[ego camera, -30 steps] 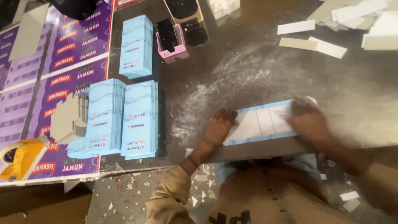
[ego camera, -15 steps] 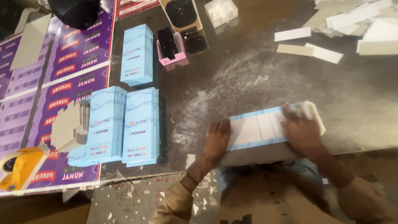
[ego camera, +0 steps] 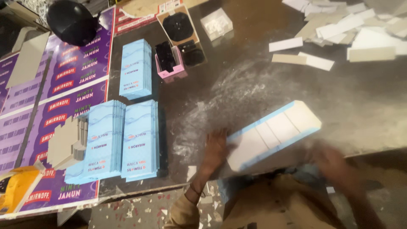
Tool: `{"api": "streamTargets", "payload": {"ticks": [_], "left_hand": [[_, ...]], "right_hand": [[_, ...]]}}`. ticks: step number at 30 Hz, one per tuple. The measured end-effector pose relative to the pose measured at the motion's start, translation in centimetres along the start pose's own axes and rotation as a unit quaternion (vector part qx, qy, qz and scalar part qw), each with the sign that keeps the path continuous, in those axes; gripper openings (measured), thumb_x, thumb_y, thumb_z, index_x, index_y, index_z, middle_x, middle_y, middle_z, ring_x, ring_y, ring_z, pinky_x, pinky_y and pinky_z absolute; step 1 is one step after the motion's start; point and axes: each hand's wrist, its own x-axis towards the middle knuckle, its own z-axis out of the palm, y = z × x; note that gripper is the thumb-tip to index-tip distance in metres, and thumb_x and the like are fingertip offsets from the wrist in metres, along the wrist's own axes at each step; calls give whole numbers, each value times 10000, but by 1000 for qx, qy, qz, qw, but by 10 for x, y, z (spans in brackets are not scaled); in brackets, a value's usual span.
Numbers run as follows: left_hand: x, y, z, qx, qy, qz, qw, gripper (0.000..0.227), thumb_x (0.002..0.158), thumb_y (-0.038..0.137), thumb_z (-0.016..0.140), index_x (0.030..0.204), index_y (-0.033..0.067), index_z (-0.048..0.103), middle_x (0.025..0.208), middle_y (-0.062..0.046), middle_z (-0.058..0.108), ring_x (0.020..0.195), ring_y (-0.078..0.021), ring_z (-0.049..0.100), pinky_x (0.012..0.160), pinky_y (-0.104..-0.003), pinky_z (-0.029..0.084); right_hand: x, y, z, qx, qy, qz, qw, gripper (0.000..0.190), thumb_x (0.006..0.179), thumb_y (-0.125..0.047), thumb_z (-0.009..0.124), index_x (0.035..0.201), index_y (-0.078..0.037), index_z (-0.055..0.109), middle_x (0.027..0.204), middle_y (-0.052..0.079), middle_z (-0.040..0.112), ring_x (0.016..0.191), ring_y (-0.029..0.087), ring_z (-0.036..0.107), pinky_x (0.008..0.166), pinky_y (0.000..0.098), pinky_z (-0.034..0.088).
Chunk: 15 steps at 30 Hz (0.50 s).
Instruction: The person folds and assembles small white paper boxes on a workbench. They repeatedly pick up flat sheets, fold them into box shapes, and stack the finished units. The process is continuous and repetitive throughout the clip.
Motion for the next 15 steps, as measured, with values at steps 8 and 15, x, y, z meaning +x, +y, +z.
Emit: {"api": "streamTargets", "payload": {"ticks": [8, 15], "left_hand": [[-3, 0, -25, -395, -329, -176, 840, 589, 946, 553, 621, 1111, 4, 753, 1010, -130, 771, 960, -270, 723, 915, -439, 580], [-15, 26, -9, -412, -358, -192, 816, 554, 1003, 486, 581, 1233, -3, 701, 1102, -130, 730, 995, -208, 680, 883, -391, 560]], "right_hand": [[2, 2, 50, 160, -195, 34, 967, 567, 958, -496, 523, 1156, 17, 662, 925, 208, 811, 773, 295, 783, 698, 414, 642], [24, -101, 39, 149, -96, -21, 984, 659, 890, -374, 651, 1452, -68, 494, 1290, 185, 680, 1119, 301, 687, 928, 482, 578]]}}
